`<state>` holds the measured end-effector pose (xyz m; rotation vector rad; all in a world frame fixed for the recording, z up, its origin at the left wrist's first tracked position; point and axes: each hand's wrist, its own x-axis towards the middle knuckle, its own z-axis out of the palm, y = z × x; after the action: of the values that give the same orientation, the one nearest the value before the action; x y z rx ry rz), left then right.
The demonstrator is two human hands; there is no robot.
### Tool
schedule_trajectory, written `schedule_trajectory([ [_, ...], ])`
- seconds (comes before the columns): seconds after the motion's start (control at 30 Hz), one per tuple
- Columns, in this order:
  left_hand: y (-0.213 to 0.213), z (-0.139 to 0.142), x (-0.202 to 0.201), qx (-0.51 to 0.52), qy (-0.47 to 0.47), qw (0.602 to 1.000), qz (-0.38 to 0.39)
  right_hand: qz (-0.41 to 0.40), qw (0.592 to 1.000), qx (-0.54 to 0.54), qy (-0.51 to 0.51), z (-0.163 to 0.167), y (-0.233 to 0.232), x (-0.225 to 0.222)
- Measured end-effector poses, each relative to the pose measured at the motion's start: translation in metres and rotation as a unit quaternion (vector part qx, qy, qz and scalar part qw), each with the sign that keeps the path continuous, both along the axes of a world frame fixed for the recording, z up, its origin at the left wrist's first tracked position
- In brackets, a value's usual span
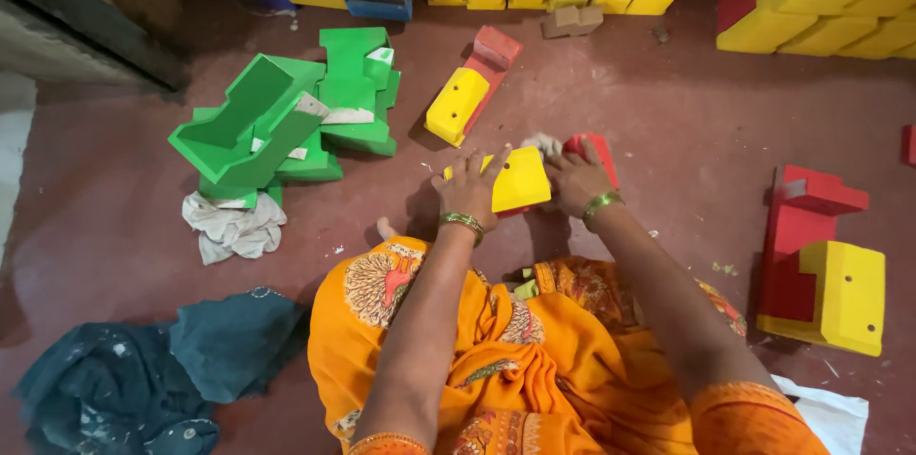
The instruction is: The person sits on the floor and wipes a red and yellow plastic part with a white cloth. They turn the part over to clean different sides, then set it down and pick up another similar part to continue wiping.
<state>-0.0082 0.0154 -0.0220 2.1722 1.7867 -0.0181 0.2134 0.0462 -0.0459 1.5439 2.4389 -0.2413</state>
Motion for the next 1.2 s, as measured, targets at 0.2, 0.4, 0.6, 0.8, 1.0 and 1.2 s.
schedule_trajectory([
  [0.2, 0.003, 0.003, 0.0, -0.037, 0.007, 0.999, -0.002, 0.048, 0.986, -0.121, -0.107, 0.026, -0.045, 0.007],
  [0.4, 0.002, 0.003, 0.001, -0.023, 0.001, 1.0, 0.007, -0.297, 0.94, -0.165, 0.001, 0.058, -0.045, 0.047],
  [0.6, 0.001, 0.008, 0.0, -0.036, 0.006, 0.999, 0.011, -0.209, 0.969, 0.128, 0.02, 0.056, -0.049, 0.032],
  [0.8, 0.0, 0.004, 0.0, -0.04, 0.016, 0.999, 0.018, 0.0, 0.965, 0.249, -0.083, 0.0, -0.036, -0.014],
  [1.0, 0.001, 0.005, 0.002, -0.048, 0.026, 0.998, 0.026, -0.082, 0.986, 0.05, -0.139, -0.007, -0.048, -0.021],
  [1.2, 0.0, 0.007, 0.001, -0.051, 0.025, 0.998, 0.024, -0.094, 0.938, -0.255, -0.218, 0.048, -0.059, -0.001],
])
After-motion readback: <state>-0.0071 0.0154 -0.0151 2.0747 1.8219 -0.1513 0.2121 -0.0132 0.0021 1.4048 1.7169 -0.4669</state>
